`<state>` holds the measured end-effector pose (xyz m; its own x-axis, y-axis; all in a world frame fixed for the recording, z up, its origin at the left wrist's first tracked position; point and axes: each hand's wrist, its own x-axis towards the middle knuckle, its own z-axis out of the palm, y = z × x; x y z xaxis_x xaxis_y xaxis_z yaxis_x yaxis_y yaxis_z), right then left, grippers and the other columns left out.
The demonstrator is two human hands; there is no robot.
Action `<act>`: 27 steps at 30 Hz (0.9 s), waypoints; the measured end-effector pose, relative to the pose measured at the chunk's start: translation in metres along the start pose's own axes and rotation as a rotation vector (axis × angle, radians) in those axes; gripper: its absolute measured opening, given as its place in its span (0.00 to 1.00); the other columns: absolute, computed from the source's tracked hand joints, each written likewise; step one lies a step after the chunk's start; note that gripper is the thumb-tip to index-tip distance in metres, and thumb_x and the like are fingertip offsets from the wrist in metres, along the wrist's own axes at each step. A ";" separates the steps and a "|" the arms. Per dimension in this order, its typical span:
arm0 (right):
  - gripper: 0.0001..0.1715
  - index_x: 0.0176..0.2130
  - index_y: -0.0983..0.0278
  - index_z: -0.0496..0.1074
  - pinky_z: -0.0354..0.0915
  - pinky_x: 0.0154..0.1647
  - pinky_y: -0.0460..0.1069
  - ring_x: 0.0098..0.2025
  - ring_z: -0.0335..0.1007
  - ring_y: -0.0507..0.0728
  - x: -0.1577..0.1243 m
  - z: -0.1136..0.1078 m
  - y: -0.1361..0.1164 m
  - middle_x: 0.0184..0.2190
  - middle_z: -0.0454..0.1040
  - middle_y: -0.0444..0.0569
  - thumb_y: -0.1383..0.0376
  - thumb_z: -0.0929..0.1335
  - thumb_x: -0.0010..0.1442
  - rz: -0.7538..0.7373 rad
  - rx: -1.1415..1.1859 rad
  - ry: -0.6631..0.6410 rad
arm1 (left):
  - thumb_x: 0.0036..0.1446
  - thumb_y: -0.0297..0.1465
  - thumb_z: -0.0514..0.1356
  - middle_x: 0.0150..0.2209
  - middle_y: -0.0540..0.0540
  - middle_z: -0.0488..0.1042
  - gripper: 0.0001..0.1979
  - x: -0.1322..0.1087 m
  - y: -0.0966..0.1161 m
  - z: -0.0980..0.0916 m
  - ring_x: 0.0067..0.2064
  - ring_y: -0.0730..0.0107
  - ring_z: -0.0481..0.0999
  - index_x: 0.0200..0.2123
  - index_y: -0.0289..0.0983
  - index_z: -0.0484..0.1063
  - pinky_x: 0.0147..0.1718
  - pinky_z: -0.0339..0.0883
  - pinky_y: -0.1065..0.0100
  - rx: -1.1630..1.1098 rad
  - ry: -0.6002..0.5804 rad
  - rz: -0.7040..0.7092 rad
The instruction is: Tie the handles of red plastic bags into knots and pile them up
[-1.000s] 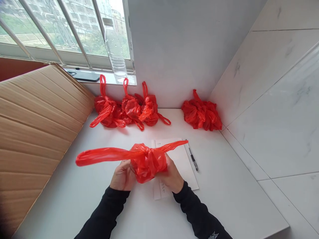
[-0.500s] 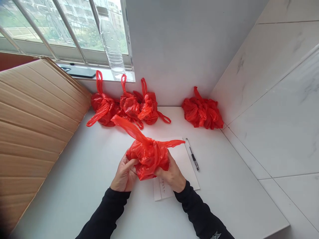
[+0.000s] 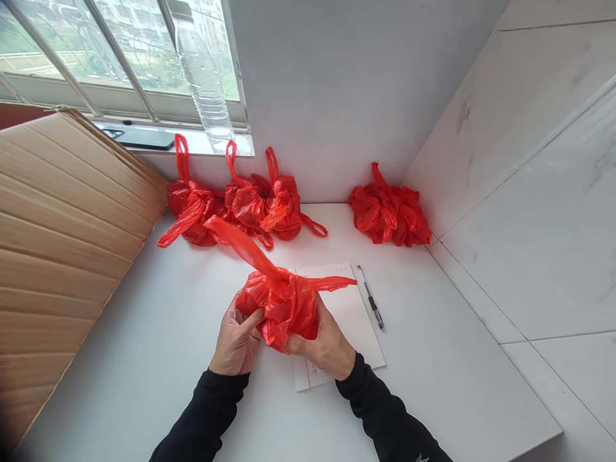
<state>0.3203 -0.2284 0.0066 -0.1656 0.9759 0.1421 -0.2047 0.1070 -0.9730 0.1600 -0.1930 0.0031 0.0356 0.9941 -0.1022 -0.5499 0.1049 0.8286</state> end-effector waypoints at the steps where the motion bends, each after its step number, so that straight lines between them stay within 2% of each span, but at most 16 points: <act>1: 0.29 0.57 0.58 0.68 0.68 0.56 0.59 0.53 0.72 0.64 0.000 0.000 0.002 0.53 0.75 0.50 0.56 0.74 0.59 0.013 -0.008 0.033 | 0.45 0.30 0.74 0.46 0.43 0.80 0.25 0.000 0.000 0.000 0.51 0.52 0.78 0.49 0.39 0.74 0.51 0.71 0.59 0.024 -0.008 0.007; 4: 0.20 0.51 0.62 0.73 0.70 0.52 0.57 0.49 0.74 0.64 0.000 -0.002 0.011 0.46 0.79 0.52 0.52 0.67 0.66 0.042 -0.019 0.151 | 0.47 0.30 0.73 0.46 0.43 0.80 0.23 -0.002 -0.001 0.001 0.50 0.53 0.78 0.48 0.38 0.74 0.49 0.72 0.60 0.077 -0.026 0.003; 7: 0.20 0.49 0.63 0.74 0.70 0.50 0.57 0.48 0.75 0.64 0.000 -0.006 0.012 0.44 0.79 0.52 0.52 0.64 0.68 0.045 -0.032 0.205 | 0.50 0.32 0.70 0.46 0.42 0.79 0.21 -0.004 0.000 0.001 0.50 0.51 0.78 0.49 0.37 0.74 0.47 0.75 0.59 0.009 -0.032 -0.064; 10: 0.20 0.53 0.61 0.71 0.69 0.55 0.57 0.52 0.73 0.64 0.001 -0.002 -0.002 0.50 0.77 0.51 0.55 0.69 0.64 -0.009 -0.027 0.079 | 0.53 0.34 0.68 0.47 0.41 0.79 0.20 -0.004 0.002 0.001 0.51 0.51 0.78 0.50 0.38 0.73 0.47 0.75 0.58 -0.049 -0.030 -0.094; 13: 0.29 0.56 0.58 0.68 0.68 0.56 0.59 0.55 0.71 0.64 0.003 0.007 -0.015 0.55 0.74 0.50 0.60 0.75 0.58 -0.023 0.014 -0.058 | 0.53 0.34 0.69 0.50 0.41 0.77 0.21 -0.002 0.000 0.000 0.53 0.52 0.77 0.50 0.39 0.73 0.48 0.75 0.60 -0.041 -0.042 -0.044; 19: 0.17 0.47 0.62 0.72 0.72 0.46 0.56 0.42 0.75 0.61 0.001 0.007 -0.005 0.40 0.79 0.48 0.58 0.73 0.60 0.054 -0.133 0.117 | 0.58 0.37 0.66 0.51 0.40 0.77 0.21 -0.004 0.001 0.003 0.54 0.51 0.76 0.54 0.39 0.71 0.45 0.76 0.59 -0.011 -0.117 -0.063; 22: 0.15 0.46 0.62 0.73 0.71 0.47 0.54 0.44 0.75 0.61 -0.001 0.003 0.000 0.41 0.79 0.49 0.59 0.72 0.61 0.025 -0.138 0.145 | 0.61 0.39 0.62 0.50 0.39 0.78 0.20 -0.006 0.005 0.004 0.53 0.52 0.76 0.54 0.37 0.73 0.45 0.75 0.60 -0.031 -0.105 -0.089; 25: 0.17 0.48 0.61 0.73 0.70 0.49 0.53 0.46 0.74 0.61 -0.002 0.003 -0.001 0.44 0.78 0.49 0.59 0.73 0.60 -0.016 -0.101 0.100 | 0.59 0.37 0.65 0.48 0.40 0.79 0.18 -0.005 0.005 0.003 0.51 0.54 0.77 0.51 0.36 0.76 0.46 0.74 0.61 -0.013 -0.104 -0.086; 27: 0.17 0.48 0.61 0.74 0.71 0.48 0.53 0.44 0.74 0.60 -0.003 0.004 -0.001 0.43 0.79 0.49 0.59 0.73 0.60 -0.012 -0.083 0.095 | 0.58 0.36 0.66 0.48 0.41 0.79 0.17 -0.005 0.003 0.001 0.51 0.55 0.78 0.49 0.36 0.77 0.47 0.74 0.62 0.011 -0.126 -0.092</act>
<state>0.3170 -0.2318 0.0078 -0.0708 0.9877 0.1397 -0.1250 0.1302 -0.9836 0.1591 -0.1977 0.0071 0.1901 0.9757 -0.1085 -0.5304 0.1951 0.8250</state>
